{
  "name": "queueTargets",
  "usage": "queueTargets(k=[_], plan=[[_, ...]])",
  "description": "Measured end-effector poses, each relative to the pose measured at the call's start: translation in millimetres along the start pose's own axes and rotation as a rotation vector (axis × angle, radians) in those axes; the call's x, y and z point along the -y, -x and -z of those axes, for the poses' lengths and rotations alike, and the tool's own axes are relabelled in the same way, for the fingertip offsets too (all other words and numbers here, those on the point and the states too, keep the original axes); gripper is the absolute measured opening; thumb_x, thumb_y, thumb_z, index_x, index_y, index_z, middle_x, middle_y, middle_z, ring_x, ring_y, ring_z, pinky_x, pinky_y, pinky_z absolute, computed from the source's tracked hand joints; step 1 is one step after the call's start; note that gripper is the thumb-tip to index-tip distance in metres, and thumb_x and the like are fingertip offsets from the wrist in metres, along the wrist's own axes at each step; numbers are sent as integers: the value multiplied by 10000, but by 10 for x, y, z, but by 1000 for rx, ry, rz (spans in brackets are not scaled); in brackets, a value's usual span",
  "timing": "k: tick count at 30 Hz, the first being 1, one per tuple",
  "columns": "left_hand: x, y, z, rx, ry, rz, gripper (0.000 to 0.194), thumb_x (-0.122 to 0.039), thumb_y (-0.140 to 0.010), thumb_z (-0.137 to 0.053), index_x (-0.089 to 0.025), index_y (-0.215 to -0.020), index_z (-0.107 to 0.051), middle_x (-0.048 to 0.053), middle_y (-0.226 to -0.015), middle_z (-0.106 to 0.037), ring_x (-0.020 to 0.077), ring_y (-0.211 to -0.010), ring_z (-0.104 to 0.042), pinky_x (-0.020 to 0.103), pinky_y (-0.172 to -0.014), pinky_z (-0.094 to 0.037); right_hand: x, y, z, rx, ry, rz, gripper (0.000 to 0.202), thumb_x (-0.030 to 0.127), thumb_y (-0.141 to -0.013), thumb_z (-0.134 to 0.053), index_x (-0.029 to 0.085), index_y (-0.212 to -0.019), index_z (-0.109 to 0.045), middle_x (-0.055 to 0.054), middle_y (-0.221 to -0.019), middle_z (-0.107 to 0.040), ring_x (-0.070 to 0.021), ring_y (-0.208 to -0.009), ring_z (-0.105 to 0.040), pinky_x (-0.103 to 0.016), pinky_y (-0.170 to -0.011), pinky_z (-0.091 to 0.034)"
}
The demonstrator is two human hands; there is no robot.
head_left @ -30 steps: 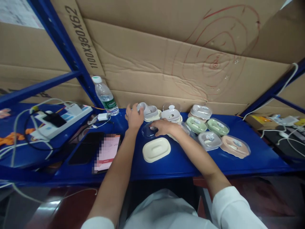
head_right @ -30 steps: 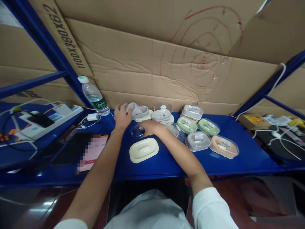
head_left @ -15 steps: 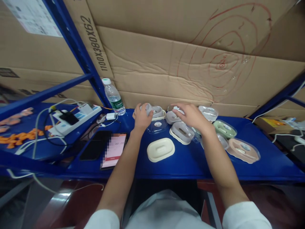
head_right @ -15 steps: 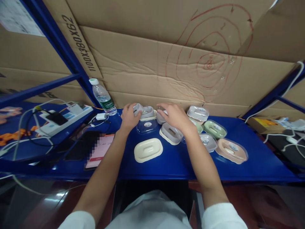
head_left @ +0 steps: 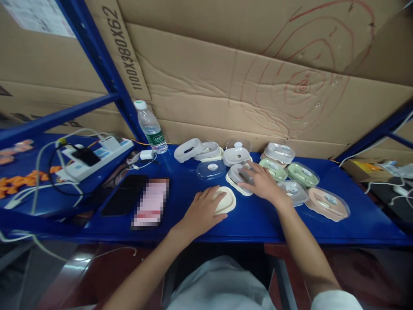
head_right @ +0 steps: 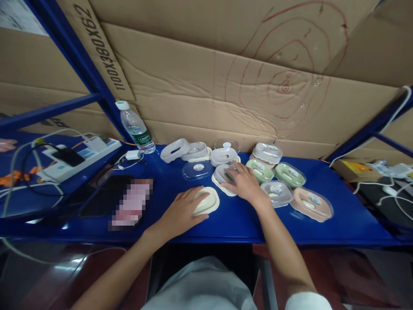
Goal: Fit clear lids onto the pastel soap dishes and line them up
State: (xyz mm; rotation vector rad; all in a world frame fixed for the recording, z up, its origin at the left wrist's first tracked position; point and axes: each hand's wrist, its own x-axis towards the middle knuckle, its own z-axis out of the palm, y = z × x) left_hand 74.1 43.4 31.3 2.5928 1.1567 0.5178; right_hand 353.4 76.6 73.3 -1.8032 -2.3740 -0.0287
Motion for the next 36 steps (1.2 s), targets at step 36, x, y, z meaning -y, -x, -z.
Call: queueTargets(k=[36], plan=[[1890,-601,958,-239,21,238,666,-569,-907,-579,-172,-1442,-579,183,-1532,-577,360,-1475,-499,534,-1270,-341,18,13,-241,-188,-199,158,390,443,-1074,-509,219,-1246,-777,-123,-1604,-550,-330,-1510,-483,-554,-1241,-412]])
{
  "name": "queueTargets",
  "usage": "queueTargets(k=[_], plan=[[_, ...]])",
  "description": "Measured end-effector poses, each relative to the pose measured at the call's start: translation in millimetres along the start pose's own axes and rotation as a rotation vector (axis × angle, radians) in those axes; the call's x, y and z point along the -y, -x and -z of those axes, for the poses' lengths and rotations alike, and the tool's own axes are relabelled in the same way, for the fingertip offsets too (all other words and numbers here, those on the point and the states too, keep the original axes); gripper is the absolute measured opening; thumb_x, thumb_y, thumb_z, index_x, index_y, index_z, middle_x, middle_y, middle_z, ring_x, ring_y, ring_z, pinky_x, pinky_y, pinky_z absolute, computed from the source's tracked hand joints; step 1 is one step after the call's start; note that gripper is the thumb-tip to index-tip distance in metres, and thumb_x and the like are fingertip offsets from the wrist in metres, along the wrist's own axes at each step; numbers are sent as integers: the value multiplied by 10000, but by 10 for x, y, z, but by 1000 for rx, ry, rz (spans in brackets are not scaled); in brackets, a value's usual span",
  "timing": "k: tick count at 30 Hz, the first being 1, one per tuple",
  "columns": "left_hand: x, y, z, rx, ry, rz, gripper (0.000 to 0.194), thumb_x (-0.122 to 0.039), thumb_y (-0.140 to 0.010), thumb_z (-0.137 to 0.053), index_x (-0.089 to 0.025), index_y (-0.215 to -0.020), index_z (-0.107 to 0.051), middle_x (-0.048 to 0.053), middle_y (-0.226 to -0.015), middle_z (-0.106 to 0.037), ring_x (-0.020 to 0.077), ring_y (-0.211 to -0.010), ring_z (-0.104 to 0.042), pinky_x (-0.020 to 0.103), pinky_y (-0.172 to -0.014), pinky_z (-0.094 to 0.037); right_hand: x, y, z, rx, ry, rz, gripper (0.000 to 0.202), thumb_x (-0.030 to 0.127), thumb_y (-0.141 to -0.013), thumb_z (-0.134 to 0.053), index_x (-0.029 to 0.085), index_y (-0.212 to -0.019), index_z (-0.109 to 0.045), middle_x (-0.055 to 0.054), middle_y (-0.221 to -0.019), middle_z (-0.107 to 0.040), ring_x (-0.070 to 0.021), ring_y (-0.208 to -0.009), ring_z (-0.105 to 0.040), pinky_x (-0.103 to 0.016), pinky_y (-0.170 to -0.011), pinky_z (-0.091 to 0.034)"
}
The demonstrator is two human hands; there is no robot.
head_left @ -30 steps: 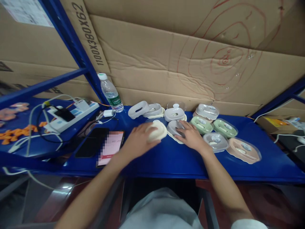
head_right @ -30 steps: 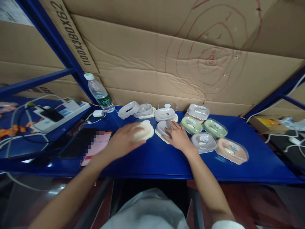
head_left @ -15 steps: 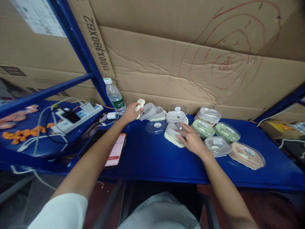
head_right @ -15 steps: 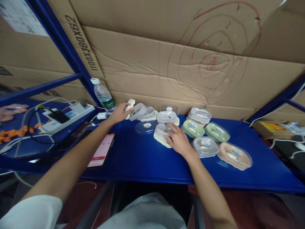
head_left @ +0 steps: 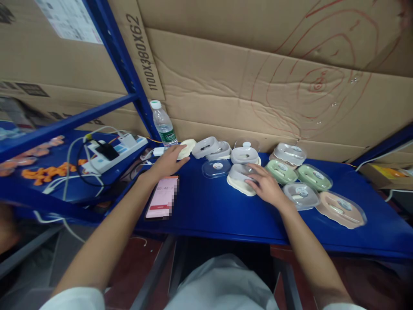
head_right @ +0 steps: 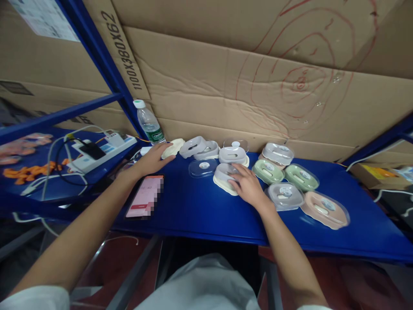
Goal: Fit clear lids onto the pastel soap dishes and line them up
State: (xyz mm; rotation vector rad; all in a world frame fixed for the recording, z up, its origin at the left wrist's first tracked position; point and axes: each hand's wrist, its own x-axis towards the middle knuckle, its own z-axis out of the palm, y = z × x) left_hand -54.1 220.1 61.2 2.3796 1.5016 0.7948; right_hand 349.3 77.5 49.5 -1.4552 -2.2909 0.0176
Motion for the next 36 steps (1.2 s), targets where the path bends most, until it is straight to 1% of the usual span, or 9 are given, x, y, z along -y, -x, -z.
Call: queueTargets(k=[5,8,11,16,20,24,28,32,36], plan=[[-469,572,-14,-14,37,-70,614,-558,-984,-514,-238,-1506,-551,141,-1521,-597,301,-1457,-543,460,-1265,-392,-49,31,204,-128,-201,-62,341,492,-1058,-535,267,-1128,-782,-85,-1582,-579,-302,-1456,-555,-522,-1224,-447],[-954,1063,-181,47,99,-119,591,-555,-1036,-505,-385,-1600,-453,68,-1622,-520,273,-1488,-524,450,-1258,-418,-10,-52,309,-213,-243,-56,355,508,-1065,-528,254,-1127,-768,-102,-1578,-579,-293,-1427,-583,-492,-1201,-472],[-1355,1389,-433,131,71,-191,595,-502,-1041,-551,-405,-1617,-436,82,-1663,-477,310,-1505,-501,517,-1228,-445,58,-305,341,-225,-112,63,373,485,-1077,-518,224,-1171,-767,-125,-1584,-567,-294,-1468,-537,-485,-1229,-438],[-1632,1464,-760,129,-6,-286,526,-372,-1044,-583,-305,-1562,-517,145,-1659,-464,358,-1480,-507,594,-1207,-436,4,-839,182,-52,156,234,335,316,-1080,-523,202,-1317,-731,-141,-1667,-472,-293,-1578,-396,-532,-1290,-334],[-1676,1448,-857,102,-9,-315,503,-319,-1044,-597,-244,-1536,-532,171,-1645,-470,362,-1489,-492,610,-1213,-422,-104,-941,51,-37,248,222,449,113,-1046,-460,208,-1443,-647,-159,-1749,-313,-296,-1620,-317,-615,-1310,-233],[-1672,1441,-894,94,-8,-325,512,-318,-1038,-616,-259,-1538,-524,161,-1652,-469,355,-1501,-484,603,-1224,-415,-110,-511,154,-114,239,116,451,190,-1066,-463,260,-1489,-603,-127,-1738,-352,-300,-1596,-360,-597,-1265,-333],[-1631,1423,-928,102,-35,-335,523,-322,-1044,-608,-255,-1553,-508,161,-1668,-449,358,-1502,-482,610,-1225,-411,-245,435,351,-94,326,-103,442,404,-1102,-454,286,-1508,-581,-115,-1640,-507,-318,-1518,-467,-600,-1261,-331],[-1613,1407,-968,106,-44,-337,517,-328,-1053,-588,-261,-1559,-504,159,-1656,-461,357,-1482,-500,610,-1210,-426,-511,1311,386,-39,464,-469,692,650,-1043,-481,273,-1621,-440,-173,-1685,-427,-440,-1555,-380,-733,-1177,-355],[-1766,1394,-975,111,-21,-343,499,-320,-1051,-589,-255,-1541,-526,156,-1625,-496,351,-1454,-528,605,-1202,-437,-449,1505,336,-49,544,-505,804,735,-996,-520,266,-1640,-416,-208,-1653,-460,-481,-1469,-457,-726,-1095,-422]])
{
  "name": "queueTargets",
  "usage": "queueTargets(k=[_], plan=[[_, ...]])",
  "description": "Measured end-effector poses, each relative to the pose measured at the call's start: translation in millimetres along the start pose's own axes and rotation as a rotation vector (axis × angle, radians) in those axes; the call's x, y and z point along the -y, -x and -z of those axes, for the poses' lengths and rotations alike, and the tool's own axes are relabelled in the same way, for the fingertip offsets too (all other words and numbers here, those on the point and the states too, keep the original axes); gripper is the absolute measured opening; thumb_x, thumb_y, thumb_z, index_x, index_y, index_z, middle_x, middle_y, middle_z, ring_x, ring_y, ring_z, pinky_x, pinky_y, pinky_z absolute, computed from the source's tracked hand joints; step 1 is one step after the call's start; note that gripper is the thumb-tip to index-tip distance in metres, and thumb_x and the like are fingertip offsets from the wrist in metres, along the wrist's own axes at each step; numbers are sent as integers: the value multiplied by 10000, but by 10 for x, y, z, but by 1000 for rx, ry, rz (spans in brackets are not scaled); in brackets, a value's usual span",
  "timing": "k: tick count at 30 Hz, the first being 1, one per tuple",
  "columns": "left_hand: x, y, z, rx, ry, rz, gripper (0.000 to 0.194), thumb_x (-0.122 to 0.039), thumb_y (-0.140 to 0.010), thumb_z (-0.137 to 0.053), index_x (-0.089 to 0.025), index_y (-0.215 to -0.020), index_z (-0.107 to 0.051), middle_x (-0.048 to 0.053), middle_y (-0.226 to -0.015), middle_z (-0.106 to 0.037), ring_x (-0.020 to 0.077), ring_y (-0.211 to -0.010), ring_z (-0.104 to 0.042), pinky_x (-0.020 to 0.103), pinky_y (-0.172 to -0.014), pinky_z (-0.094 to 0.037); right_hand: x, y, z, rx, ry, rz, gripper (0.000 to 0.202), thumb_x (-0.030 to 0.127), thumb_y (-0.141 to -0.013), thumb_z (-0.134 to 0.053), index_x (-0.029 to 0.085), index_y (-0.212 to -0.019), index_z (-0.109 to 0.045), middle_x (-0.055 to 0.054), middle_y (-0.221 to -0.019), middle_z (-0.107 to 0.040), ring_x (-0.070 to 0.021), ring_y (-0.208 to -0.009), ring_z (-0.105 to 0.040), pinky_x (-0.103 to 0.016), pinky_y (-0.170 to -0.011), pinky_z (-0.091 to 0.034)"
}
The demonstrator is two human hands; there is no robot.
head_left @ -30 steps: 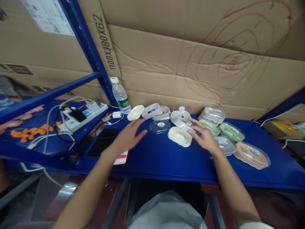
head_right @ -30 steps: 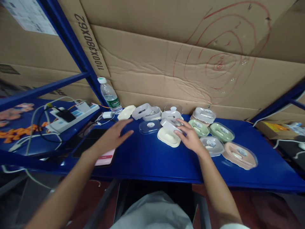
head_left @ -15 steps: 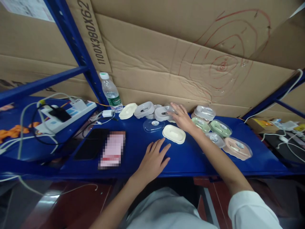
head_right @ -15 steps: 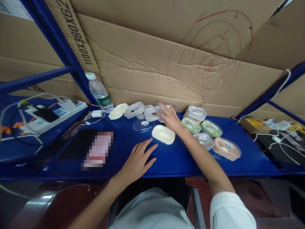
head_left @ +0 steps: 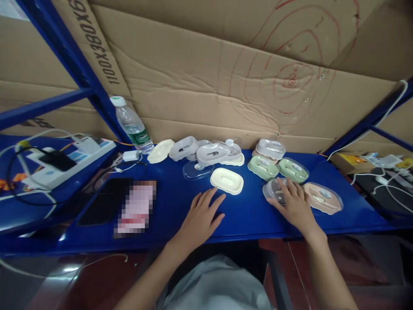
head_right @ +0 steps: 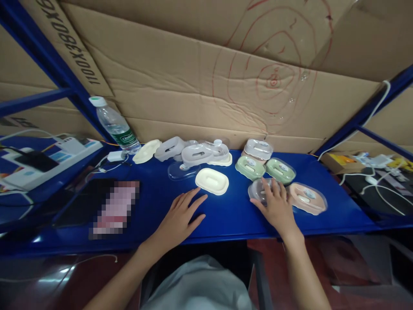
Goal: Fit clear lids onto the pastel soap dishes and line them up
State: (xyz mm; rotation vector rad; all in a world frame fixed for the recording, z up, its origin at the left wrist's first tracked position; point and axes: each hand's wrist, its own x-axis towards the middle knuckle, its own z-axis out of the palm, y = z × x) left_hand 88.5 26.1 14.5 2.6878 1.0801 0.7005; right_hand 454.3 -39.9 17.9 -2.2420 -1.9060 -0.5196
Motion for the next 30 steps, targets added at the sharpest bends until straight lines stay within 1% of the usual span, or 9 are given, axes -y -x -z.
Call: queueTargets(k=[3,7,10,13,15,17,21,24,30], plan=[[-209,-20,18,10,44,-24,507,-319,-1049,-599,-269,-1547,-514,136,-1622,-503,333,-1453,-528,587,-1213,-435,321,-27,145,-59,7,99,786,738,-972,-572,260,-1592,-505,-218,-1588,-536,-478,-1366,-532,-656,-1021,-478],[-467,32,-9,15,121,-29,532,-300,-1047,-605,-286,-1565,-487,125,-1619,-508,322,-1467,-517,564,-1217,-444,763,-85,321,-74,-42,175,800,756,-954,-588,247,-1571,-546,-211,-1558,-572,-471,-1314,-558,-581,-948,-504],[-585,64,-86,5,206,35,656,-331,-1041,-629,-330,-1642,-368,125,-1654,-466,325,-1485,-506,549,-1190,-483,959,-122,381,-96,-78,163,797,768,-957,-572,252,-1564,-559,-192,-1530,-607,-459,-1300,-574,-552,-925,-503],[-643,37,-179,-48,284,110,830,-377,-1014,-682,-336,-1695,-211,150,-1685,-418,339,-1520,-472,560,-1182,-493,1076,-161,400,-108,-161,134,675,697,-1018,-537,226,-1491,-633,-161,-1382,-721,-379,-1216,-647,-478,-915,-505],[-651,-2,-225,-100,301,125,852,-364,-1004,-698,-317,-1692,-198,158,-1689,-413,334,-1541,-447,558,-1200,-474,1134,-184,380,-106,-211,144,595,635,-1050,-523,211,-1442,-669,-144,-1317,-756,-337,-1181,-671,-445,-917,-501],[-633,-36,-250,-114,273,96,785,-326,-1004,-696,-289,-1664,-272,156,-1673,-443,327,-1546,-440,549,-1209,-457,1169,-212,325,-104,-223,166,569,601,-1062,-518,205,-1444,-660,-144,-1357,-738,-335,-1213,-660,-450,-935,-494],[-542,-18,-234,-38,165,11,523,-278,-1026,-663,-254,-1522,-497,120,-1545,-604,319,-1514,-476,549,-1177,-447,1116,-325,143,-99,-262,163,597,618,-1045,-538,209,-1470,-626,-148,-1458,-679,-361,-1303,-620,-501,-1009,-490],[-458,52,-170,-1,124,-18,304,-283,-1046,-641,-249,-1347,-623,90,-1496,-648,316,-1489,-494,546,-1151,-434,1006,-446,21,-99,-374,159,636,636,-1033,-551,199,-1492,-602,-162,-1511,-634,-366,-1373,-597,-537,-1085,-498],[-347,114,1,100,120,-93,185,-263,-1051,-635,-237,-1234,-644,50,-1523,-637,300,-1397,-547,493,-1060,-470,961,-544,-11,-63,-544,329,528,504,-1068,-551,215,-1508,-584,-157,-1614,-533,-329,-1491,-517,-560,-1202,-460]])
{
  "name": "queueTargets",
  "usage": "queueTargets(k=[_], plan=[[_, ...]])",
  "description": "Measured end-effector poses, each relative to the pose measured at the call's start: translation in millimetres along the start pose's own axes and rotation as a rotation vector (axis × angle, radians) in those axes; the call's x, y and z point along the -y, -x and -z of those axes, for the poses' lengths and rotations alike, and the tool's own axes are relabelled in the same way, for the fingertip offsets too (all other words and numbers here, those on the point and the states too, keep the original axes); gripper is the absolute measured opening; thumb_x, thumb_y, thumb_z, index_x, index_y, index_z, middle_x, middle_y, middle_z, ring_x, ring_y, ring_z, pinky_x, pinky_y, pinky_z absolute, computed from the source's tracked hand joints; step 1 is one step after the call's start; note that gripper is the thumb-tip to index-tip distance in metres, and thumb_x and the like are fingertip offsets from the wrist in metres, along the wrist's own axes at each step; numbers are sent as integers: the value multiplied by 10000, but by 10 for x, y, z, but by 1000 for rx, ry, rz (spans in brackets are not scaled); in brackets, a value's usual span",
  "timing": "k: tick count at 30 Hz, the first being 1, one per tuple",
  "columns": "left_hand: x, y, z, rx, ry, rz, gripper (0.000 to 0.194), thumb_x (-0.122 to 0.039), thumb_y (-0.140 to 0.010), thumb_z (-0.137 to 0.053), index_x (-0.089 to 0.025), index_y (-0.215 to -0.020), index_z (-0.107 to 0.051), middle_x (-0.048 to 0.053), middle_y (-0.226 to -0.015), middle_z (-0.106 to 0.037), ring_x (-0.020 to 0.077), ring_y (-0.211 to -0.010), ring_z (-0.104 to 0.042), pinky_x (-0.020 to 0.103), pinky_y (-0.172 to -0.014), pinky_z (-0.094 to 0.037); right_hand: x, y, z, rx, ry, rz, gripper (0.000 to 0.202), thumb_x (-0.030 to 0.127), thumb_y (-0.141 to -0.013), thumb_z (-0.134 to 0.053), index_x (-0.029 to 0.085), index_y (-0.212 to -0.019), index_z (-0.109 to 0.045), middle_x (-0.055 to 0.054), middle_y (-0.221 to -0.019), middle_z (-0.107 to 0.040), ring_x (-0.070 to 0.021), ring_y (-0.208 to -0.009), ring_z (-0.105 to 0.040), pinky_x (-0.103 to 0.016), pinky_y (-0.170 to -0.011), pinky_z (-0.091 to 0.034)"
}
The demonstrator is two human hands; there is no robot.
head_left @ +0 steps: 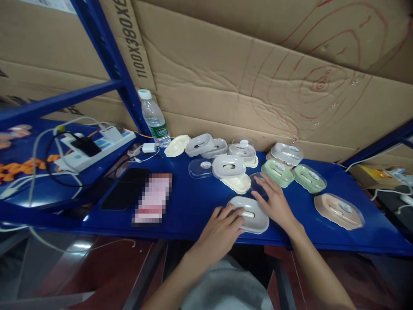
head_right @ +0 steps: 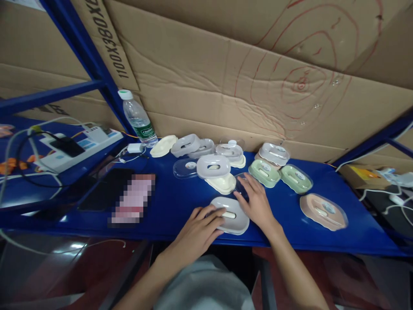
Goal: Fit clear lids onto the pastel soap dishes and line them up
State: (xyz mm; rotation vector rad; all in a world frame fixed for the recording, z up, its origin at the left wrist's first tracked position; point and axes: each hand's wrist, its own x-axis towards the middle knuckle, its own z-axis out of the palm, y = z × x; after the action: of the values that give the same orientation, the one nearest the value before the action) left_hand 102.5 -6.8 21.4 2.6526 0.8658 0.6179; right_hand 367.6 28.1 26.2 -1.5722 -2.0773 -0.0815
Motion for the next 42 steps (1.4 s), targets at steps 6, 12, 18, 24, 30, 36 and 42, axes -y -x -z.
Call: queueTargets(k=[6,12,18,24,30,36,42], plan=[[28,-14,63,12,-48,-65,173,-264,-1059,-621,-229,-1226,-649,64,-1505,-645,281,-1314,-581,454,-1013,-478,136,176,135,-70,-114,-8,391,378,-1091,-518,275,-1451,-631,-101,-1597,-564,-308,-1519,-489,-569,-1231,-434],[47,-43,97,-37,-70,-65,181,-317,-1076,-603,-228,-1228,-643,62,-1320,-742,268,-1245,-610,448,-1025,-453,357,728,123,-170,-54,33,464,302,-1079,-524,319,-1543,-518,-94,-1594,-560,-316,-1500,-493,-551,-1201,-418],[110,-62,28,-88,-192,-73,176,-319,-1106,-544,-205,-1194,-646,58,-1265,-765,264,-1241,-622,465,-1035,-428,508,878,-25,-116,67,87,642,370,-1055,-597,282,-1647,-362,-165,-1663,-459,-364,-1507,-464,-538,-1151,-421],[317,-77,282,-246,-234,33,234,-319,-1112,-508,-219,-1256,-663,77,-1337,-754,276,-1254,-633,479,-1032,-445,490,880,-18,-119,-19,188,368,385,-1105,-497,277,-1444,-593,-102,-1344,-728,-293,-1306,-636,-484,-1100,-432],[740,-685,633,-353,-176,199,274,-311,-1079,-531,-210,-1291,-673,118,-1343,-733,324,-1344,-598,514,-1141,-433,590,788,48,133,-80,267,609,637,-1018,-586,214,-1455,-620,-144,-1420,-697,-324,-1370,-603,-525,-1139,-458],[1040,-888,485,-382,-123,285,244,-264,-1070,-531,-169,-1257,-656,131,-1278,-740,269,-1222,-689,407,-1079,-529,622,785,45,117,-82,207,531,514,-1010,-674,216,-1447,-624,-136,-1426,-693,-311,-1389,-594,-526,-1142,-488],[1179,-958,497,-358,-114,308,273,-266,-1063,-561,-177,-1305,-648,106,-1339,-728,248,-1288,-670,384,-1122,-523,600,802,7,98,-51,196,545,498,-1023,-654,241,-1499,-591,-132,-1429,-694,-326,-1406,-594,-537,-1123,-521]])
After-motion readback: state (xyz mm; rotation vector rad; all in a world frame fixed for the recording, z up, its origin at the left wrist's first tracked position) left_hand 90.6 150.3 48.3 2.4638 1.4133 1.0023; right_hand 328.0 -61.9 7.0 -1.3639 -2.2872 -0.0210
